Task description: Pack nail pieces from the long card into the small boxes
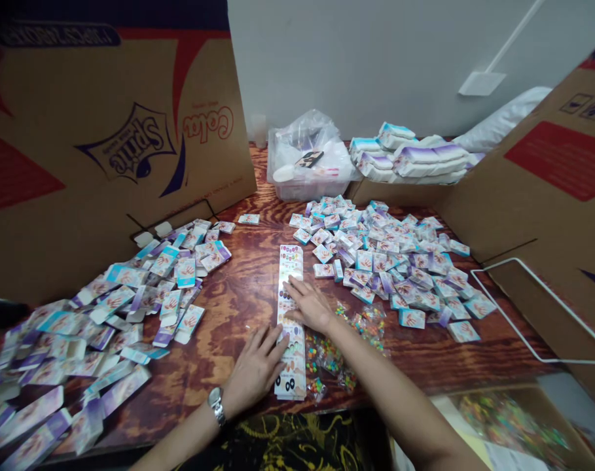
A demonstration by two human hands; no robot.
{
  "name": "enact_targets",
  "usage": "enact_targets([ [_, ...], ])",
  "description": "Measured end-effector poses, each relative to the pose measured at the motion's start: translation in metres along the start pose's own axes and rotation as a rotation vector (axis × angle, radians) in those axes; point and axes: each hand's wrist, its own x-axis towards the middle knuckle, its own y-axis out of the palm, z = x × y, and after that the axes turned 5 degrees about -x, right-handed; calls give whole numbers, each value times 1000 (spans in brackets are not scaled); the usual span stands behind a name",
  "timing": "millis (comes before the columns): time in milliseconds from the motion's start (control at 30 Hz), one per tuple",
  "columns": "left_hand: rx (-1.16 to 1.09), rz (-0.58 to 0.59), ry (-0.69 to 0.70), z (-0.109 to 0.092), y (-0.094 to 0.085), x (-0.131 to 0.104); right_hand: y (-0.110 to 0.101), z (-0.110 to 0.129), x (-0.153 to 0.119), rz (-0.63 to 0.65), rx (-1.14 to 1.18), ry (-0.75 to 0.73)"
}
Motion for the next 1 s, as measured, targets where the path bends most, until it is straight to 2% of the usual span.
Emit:
enact_targets([
  [167, -21, -8, -12, 1, 3, -1, -2, 3, 3, -19, 13, -15],
  [300, -117, -51, -31, 2, -4, 2, -12, 19, -7, -45, 15, -17],
  [367, -211, -140, -77, 6, -15, 7, -29, 32, -14, -49, 66, -53],
  [467, -425, -240, -142, 14, -33, 16, -66, 48, -20, 16, 329, -140],
  [533, -702, -192, -210, 18, -41, 21, -87, 55, -18, 14, 441, -101],
  [600, -985, -122, -310, 19, -43, 24, -99, 59, -14, -91, 455, -20],
  [667, -1145, -98, -399, 17, -42, 24, -101, 64, -12, -231, 411, 6],
  [733, -1349, -113, -537, 13, -40, 23, -93, 72, -15, -304, 342, -95],
  [800, -1633, -140, -704, 11, -41, 24, -81, 81, -23, -280, 241, -263],
  [867, -1821, -184, -797, 12, -45, 24, -69, 90, -33, -204, 117, -392],
  [933, -1926, -206, -772, 15, -52, 24, -61, 94, -41, -149, 7, -442],
  [1000, -2106, -165, -710, 16, -59, 23, -58, 95, -44, -111, -59, -448],
])
